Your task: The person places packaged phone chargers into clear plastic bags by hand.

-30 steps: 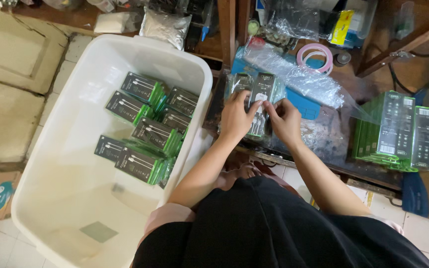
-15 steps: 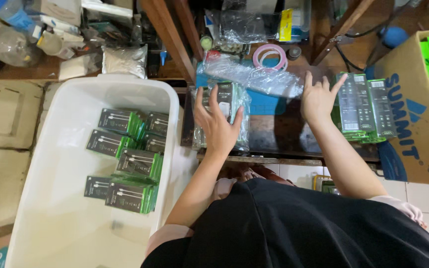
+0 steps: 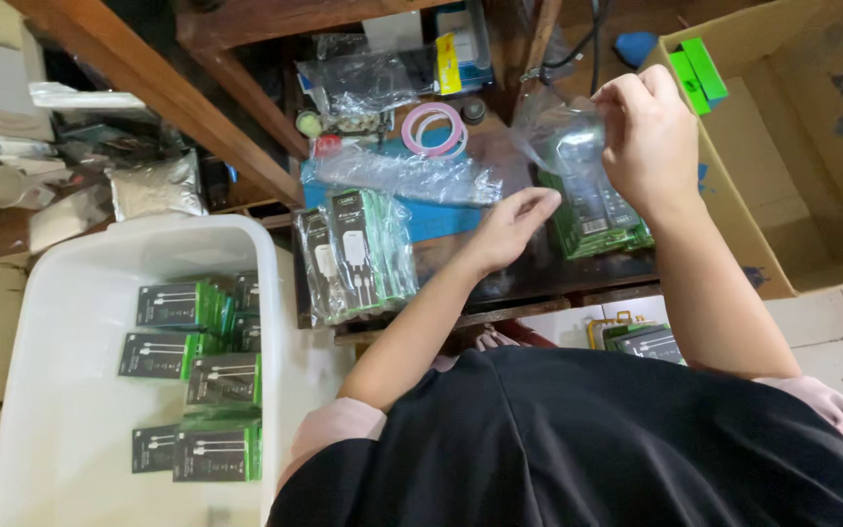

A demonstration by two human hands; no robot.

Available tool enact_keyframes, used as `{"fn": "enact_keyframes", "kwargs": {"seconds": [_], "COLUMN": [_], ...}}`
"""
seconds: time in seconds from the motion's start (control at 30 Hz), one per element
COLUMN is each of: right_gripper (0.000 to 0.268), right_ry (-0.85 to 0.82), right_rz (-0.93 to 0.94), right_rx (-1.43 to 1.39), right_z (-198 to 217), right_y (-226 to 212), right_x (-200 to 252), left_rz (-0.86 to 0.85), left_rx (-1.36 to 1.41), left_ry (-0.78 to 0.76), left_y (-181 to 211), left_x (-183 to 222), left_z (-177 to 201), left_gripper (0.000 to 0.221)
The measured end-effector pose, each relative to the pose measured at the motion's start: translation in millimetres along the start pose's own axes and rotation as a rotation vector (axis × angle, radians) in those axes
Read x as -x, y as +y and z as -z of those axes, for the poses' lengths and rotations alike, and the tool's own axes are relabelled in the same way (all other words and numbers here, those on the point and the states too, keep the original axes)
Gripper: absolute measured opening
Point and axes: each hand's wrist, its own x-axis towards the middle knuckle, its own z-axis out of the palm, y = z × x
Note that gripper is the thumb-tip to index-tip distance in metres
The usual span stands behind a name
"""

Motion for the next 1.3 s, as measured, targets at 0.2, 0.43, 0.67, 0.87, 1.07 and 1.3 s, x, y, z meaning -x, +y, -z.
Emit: {"fn": "enact_keyframes", "kwargs": {"seconds": [0.2,0.43,0.67,0.87,1.07,1.3], "right_gripper": [0.004,0.027,0.017,0.019,0.023,0.078], "right_ry": [-0.053,-0.039,-0.14,-0.471,-0.502,-0.341], "right_rz": [-0.312,-0.561,-0.54,-0.424,-0.404,-0.247], "right_rx": [-0.555,-0.357,-0.544,-0.582,-0.518,0.046], "right_z": [14,-8,-28,-36,-51,-88], "right_y": [12,51,47,55,73,67], "right_x": [37,79,95,110,106,93], "left_rz": [-0.082,-0.12,-0.065,-0.241,-0.305,-0.456], "left_rx": [1.008,1.172,1.113,0.841,0.586,0.209], "left_ry": [-0.462,-0.151,0.033,0.251,0.334,0.258], "left_y": [17,47,35,29,39,53], "left_x": [-36,-51,-48,-59,-47,-27], "left_z": [-23,0,-18,7,26,24], "left_gripper": [0.083,0.08,0.072,0.039,0.026,0.022]}}
